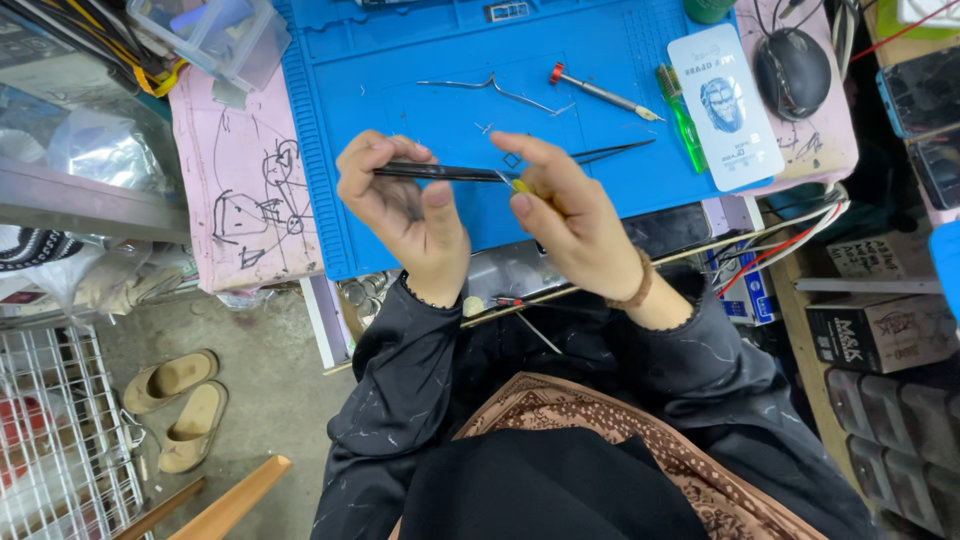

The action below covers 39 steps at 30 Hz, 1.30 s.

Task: The person removes the back cover of a mobile phone by hand and uses a screwdriver to remove screws from the internal frame. They then use a small pry tool to separate components and handle the internal battery and circuit boards.

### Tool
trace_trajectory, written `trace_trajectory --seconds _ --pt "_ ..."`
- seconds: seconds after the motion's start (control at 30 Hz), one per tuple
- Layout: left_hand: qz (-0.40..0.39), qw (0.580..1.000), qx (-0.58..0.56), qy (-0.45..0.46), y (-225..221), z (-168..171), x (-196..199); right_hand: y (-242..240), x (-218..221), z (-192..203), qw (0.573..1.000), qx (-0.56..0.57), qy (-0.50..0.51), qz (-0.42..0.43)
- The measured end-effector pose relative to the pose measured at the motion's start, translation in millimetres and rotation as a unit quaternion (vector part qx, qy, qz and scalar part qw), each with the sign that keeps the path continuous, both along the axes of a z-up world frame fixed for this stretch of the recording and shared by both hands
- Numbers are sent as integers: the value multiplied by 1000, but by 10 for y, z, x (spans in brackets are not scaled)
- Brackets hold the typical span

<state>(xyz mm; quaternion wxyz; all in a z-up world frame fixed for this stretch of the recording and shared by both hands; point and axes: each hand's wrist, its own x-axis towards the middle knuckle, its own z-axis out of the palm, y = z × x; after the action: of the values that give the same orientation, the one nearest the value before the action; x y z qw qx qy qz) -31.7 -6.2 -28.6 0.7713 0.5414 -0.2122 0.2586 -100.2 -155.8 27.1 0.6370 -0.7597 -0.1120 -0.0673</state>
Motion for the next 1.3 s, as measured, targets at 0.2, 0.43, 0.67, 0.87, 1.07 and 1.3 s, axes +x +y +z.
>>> trace_trajectory --seconds 0.2,0.43,0.67,0.87,1.07,1.3 --pt "17 999 45 -18 -40 -42 -99 113 -115 -59 999 -16 -36 -28" --pt "10 999 48 -10 -47 -31 -116 139 -165 -74 999 -7 -7 -47" --pt "10 998 54 -17 -47 -48 -105 31 -202 -40 999 -18 17 -32" --pt "6 998 64 -13 -78 -54 -141 34 -197 -71 998 -33 -9 -54" --pt "11 998 67 -8 -122 -60 -166 17 -228 -38 998 -34 0 -61" --pt "16 998 68 -5 -143 -61 -183 55 -241 11 995 -55 5 -78"
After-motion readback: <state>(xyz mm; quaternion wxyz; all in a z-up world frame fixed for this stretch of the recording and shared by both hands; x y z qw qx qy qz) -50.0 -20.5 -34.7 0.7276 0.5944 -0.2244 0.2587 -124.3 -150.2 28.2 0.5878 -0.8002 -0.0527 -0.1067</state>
